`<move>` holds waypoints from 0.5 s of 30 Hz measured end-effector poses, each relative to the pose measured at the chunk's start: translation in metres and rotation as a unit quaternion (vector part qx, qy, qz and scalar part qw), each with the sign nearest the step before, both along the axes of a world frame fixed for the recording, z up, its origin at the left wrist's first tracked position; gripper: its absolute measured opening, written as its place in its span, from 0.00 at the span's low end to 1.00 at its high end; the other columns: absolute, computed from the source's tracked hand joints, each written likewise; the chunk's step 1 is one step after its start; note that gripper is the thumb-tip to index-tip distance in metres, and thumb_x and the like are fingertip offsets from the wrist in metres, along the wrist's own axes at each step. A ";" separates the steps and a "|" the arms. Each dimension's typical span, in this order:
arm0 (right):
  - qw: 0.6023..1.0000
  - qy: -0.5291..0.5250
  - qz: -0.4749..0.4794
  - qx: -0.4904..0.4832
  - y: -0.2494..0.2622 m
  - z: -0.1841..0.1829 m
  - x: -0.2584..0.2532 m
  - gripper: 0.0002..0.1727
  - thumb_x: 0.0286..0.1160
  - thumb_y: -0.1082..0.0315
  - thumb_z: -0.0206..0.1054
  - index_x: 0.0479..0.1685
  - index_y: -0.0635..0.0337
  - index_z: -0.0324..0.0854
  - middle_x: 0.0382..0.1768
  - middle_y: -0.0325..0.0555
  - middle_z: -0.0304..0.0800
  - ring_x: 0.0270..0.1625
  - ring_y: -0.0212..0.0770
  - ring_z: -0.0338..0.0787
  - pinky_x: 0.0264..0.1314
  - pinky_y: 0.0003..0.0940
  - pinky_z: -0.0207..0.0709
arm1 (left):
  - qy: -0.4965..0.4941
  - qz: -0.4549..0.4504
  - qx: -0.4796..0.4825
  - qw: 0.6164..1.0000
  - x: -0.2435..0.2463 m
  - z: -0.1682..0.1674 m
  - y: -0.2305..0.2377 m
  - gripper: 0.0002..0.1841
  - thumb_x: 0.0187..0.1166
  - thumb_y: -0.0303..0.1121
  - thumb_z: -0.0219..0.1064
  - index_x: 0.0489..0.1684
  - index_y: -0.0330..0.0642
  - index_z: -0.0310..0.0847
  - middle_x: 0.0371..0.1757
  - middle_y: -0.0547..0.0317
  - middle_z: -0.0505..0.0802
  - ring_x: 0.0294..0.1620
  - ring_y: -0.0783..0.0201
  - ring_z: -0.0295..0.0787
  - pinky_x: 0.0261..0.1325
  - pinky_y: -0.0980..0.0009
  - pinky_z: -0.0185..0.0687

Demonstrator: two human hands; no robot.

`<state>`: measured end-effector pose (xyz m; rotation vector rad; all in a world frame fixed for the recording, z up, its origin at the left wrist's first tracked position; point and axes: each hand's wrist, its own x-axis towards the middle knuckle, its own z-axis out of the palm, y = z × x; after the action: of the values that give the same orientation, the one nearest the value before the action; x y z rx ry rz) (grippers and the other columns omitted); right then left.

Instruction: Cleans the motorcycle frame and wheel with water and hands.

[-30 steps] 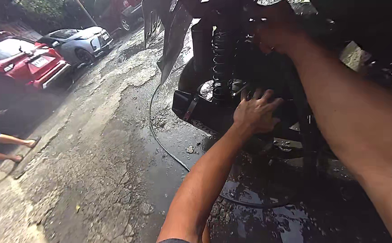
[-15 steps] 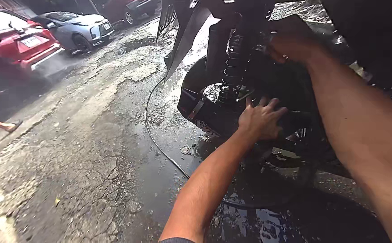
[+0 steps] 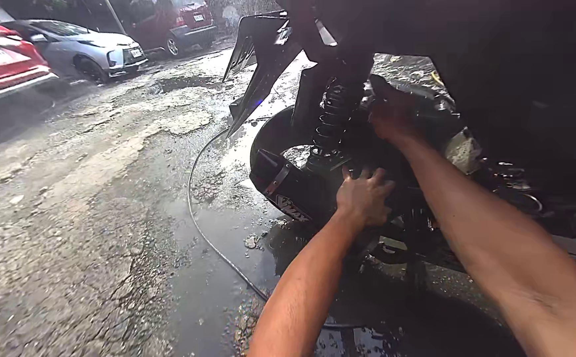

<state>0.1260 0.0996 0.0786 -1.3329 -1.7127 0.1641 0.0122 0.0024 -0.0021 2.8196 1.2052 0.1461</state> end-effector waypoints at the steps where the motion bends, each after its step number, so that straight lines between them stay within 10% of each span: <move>1: 1.000 0.007 -0.005 -0.003 -0.004 -0.001 0.006 0.28 0.92 0.67 0.49 0.91 0.57 0.62 0.58 0.70 0.87 0.41 0.58 0.89 0.46 0.57 0.83 | -0.004 -0.001 -0.001 1.000 0.000 0.000 0.000 0.32 0.77 0.54 0.69 0.83 0.64 0.74 0.89 0.59 0.71 0.89 0.44 0.63 0.83 0.26 0.51; 7: 0.983 0.150 0.023 -0.100 -0.034 -0.005 0.024 0.34 0.85 0.65 0.65 0.92 0.44 0.62 0.29 0.44 0.79 0.14 0.32 0.69 0.15 0.29 0.69 | -0.021 0.009 -0.018 1.000 0.000 0.004 -0.003 0.29 0.76 0.52 0.71 0.78 0.62 0.78 0.88 0.59 0.72 0.86 0.44 0.68 0.77 0.27 0.62; 15: 0.945 0.311 0.073 -0.063 -0.065 -0.014 0.036 0.43 0.78 0.76 0.59 0.95 0.47 0.49 0.16 0.31 0.66 0.09 0.28 0.64 0.10 0.24 0.65 | -0.040 0.014 -0.001 0.999 -0.001 0.006 -0.009 0.32 0.66 0.48 0.80 0.75 0.57 0.82 0.89 0.54 0.71 0.83 0.38 0.70 0.73 0.26 0.64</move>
<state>0.1620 0.0344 0.0649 -1.0844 -1.2657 0.7134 0.0108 -0.0070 0.0038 2.7660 1.2282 0.2558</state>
